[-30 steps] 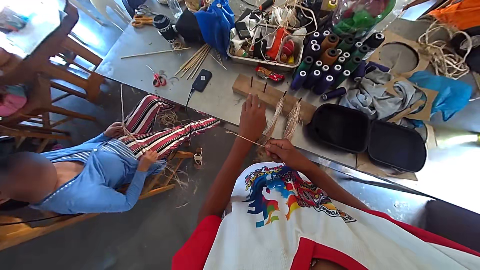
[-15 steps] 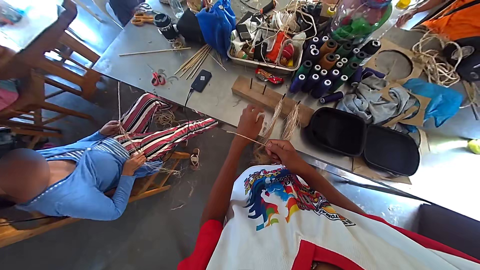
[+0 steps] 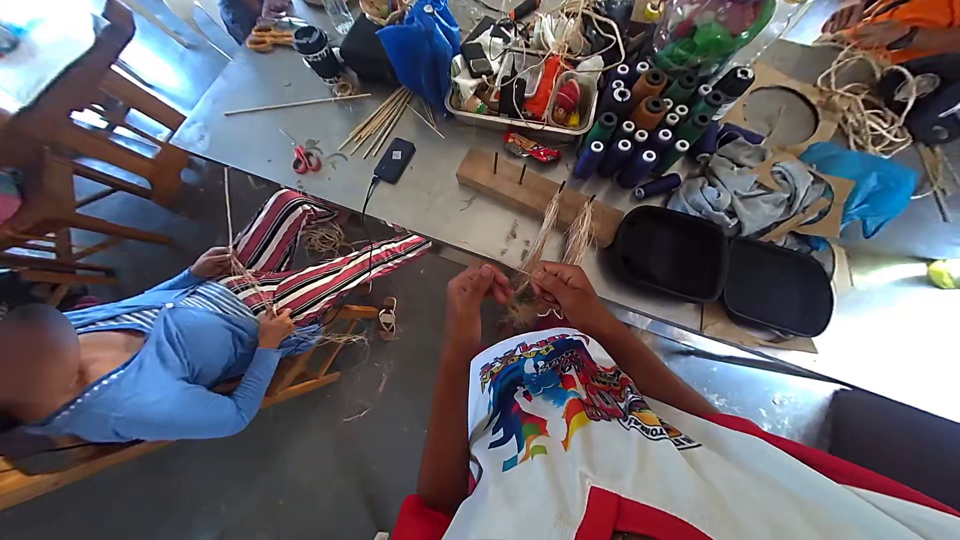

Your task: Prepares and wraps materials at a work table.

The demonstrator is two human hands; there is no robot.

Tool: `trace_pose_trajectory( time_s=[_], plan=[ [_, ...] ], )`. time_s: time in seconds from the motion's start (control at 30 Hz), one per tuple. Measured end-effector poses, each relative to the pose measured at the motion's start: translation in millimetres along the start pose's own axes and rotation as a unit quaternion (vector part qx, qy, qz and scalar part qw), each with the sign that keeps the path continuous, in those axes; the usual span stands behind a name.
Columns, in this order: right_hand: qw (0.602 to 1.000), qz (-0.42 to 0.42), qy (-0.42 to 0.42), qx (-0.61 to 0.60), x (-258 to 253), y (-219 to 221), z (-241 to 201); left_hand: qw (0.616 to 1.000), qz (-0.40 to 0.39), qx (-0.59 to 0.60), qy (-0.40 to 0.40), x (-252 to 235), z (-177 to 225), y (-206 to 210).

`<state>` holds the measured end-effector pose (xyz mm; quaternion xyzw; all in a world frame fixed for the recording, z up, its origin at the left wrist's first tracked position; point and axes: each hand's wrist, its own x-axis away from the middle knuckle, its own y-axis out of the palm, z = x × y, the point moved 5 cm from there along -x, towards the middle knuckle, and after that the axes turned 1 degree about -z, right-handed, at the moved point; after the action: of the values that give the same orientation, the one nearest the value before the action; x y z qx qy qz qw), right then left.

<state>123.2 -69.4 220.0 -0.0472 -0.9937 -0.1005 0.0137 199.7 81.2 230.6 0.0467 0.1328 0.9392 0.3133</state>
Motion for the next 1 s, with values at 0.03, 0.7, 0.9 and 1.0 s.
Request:
trace_pose_trajectory(
  time_s=[0.03,0.7,0.9,1.0],
  plan=[
    [1.000,-0.003,-0.001,0.004,0.7,0.3,-0.3,1.000,-0.001,0.008,-0.011,0.6,5.2,4.4],
    [0.997,0.030,-0.055,-0.042,5.3,-4.6,-17.9,0.998,0.038,0.025,0.038,1.6,7.3,-10.6],
    [0.998,-0.017,0.006,-0.062,4.3,13.7,-12.8,0.850,0.000,-0.525,0.047,-16.5,5.1,8.8],
    [0.993,-0.062,0.073,-0.068,9.1,32.4,-6.9,0.765,-0.034,-0.641,0.063,-33.2,-2.3,15.5]
  ],
)
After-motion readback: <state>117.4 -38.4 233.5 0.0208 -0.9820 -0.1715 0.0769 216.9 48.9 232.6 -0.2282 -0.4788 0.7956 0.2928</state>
